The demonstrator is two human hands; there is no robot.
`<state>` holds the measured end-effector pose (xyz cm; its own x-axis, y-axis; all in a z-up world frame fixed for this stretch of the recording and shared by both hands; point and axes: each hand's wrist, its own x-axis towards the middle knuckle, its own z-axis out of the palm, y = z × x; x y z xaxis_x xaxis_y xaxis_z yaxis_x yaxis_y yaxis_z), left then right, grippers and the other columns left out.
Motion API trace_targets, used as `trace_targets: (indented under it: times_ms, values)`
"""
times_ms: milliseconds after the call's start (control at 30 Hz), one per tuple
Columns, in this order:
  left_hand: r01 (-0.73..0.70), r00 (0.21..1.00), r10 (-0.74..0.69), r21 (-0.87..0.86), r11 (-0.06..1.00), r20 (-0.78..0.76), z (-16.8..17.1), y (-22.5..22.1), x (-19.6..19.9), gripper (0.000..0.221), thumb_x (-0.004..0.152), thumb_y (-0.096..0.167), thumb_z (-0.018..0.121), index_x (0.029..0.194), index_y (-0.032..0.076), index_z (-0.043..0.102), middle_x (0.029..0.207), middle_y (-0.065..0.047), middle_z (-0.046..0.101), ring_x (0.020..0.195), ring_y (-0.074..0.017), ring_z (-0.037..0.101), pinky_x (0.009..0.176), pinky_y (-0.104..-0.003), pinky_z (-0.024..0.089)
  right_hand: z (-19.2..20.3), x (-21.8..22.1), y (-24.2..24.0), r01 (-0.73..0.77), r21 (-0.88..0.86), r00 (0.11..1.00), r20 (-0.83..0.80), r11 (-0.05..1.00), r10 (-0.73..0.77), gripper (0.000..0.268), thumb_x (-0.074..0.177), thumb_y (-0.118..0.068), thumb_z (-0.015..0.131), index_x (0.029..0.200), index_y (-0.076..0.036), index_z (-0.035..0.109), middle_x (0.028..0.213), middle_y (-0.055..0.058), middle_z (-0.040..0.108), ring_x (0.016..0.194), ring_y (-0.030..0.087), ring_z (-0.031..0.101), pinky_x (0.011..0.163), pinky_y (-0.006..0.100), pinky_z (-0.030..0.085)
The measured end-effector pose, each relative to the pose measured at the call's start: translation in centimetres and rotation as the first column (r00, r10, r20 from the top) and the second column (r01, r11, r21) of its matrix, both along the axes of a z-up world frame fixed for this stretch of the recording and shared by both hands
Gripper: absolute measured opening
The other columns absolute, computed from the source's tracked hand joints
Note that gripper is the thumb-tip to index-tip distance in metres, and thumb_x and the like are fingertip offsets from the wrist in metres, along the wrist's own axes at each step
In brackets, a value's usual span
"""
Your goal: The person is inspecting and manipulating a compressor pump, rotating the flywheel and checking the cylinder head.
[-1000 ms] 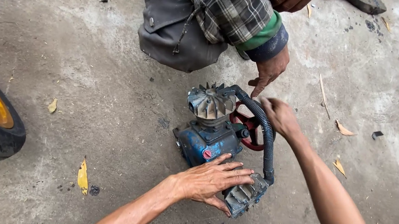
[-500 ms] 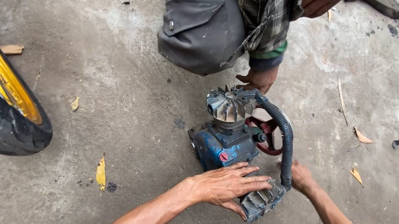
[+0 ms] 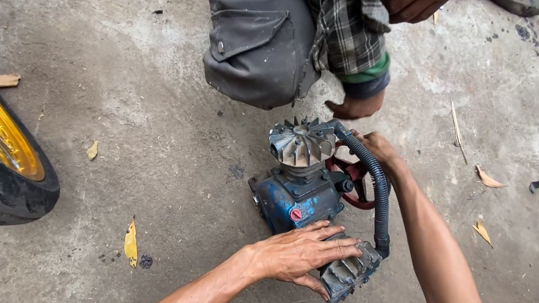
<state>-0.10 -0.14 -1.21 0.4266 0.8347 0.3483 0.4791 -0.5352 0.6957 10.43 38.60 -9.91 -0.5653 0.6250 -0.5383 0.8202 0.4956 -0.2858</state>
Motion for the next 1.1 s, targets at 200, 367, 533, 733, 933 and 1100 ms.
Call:
trace_targets:
  times_ms: [200,367,533,733,933,1100]
  values:
    - [-0.016,1.0,0.016,0.03,0.999,-0.011,-0.1,-0.1,0.0,0.096,0.085,0.061,0.063,0.16,0.011,0.03,0.167,-0.014,0.036,0.154,-0.0452,0.033,0.125,-0.057,0.025,3.9,11.2,-11.4,0.332,0.065,0.848,-0.458,0.941,-0.267,0.065,0.106,-0.051,0.034,0.144,-0.003,0.057,0.142,0.026,0.058,0.13,0.035,0.055,0.112,0.047,0.035]
    - [0.004,1.0,-0.004,0.012,1.0,0.001,0.4,-0.2,-0.1,0.097,0.086,0.06,0.061,0.161,0.01,0.026,0.169,-0.015,0.031,0.155,-0.0452,0.029,0.125,-0.058,0.023,-1.3,23.9,-8.1,-0.044,0.097,0.998,0.055,0.994,0.039,0.052,0.101,-0.049,0.045,0.129,-0.014,0.07,0.137,0.012,0.068,0.114,0.034,0.073,0.095,0.047,0.059]
    - [0.013,1.0,-0.013,-0.014,1.0,-0.004,0.7,-0.1,-0.1,0.096,0.086,0.058,0.065,0.161,0.01,0.027,0.168,-0.015,0.032,0.155,-0.0456,0.029,0.124,-0.058,0.023,8.1,8.3,-8.6,0.241,0.105,0.93,-0.308,0.965,-0.199,0.065,0.105,-0.062,0.03,0.092,-0.007,0.061,0.075,0.009,0.058,0.067,0.022,0.054,0.064,0.039,0.044]
    - [-0.002,1.0,0.002,0.003,1.0,-0.028,0.6,-0.2,0.0,0.096,0.086,0.059,0.063,0.16,0.01,0.027,0.167,-0.016,0.034,0.154,-0.0451,0.031,0.124,-0.059,0.024,12.6,-7.2,-8.5,0.214,0.007,0.976,0.039,0.977,-0.215,0.094,0.09,-0.08,0.025,0.113,0.001,0.067,0.121,0.024,0.069,0.107,0.034,0.069,0.106,0.059,0.05]
    - [0.036,0.999,-0.037,-0.029,0.999,-0.025,0.7,0.2,-0.3,0.098,0.087,0.054,0.069,0.162,0.01,0.023,0.169,-0.015,0.028,0.155,-0.045,0.026,0.123,-0.06,0.023,4.5,-3.0,-5.7,-0.035,0.216,0.999,0.004,0.976,0.035,0.049,0.095,-0.052,0.062,0.084,-0.004,0.064,0.072,0.014,0.069,0.064,0.031,0.066,0.055,0.041,0.052]
    - [0.007,1.0,-0.007,-0.006,1.0,-0.022,0.8,0.1,0.2,0.102,0.084,0.052,0.075,0.162,0.012,0.023,0.169,-0.015,0.031,0.154,-0.0456,0.028,0.125,-0.058,0.022,-3.0,16.0,-8.9,-0.002,0.435,0.826,-0.506,0.9,0.246,0.064,0.11,-0.037,0.042,0.16,-0.002,0.023,0.158,0.032,0.036,0.143,0.046,0.04,0.118,0.059,0.031]
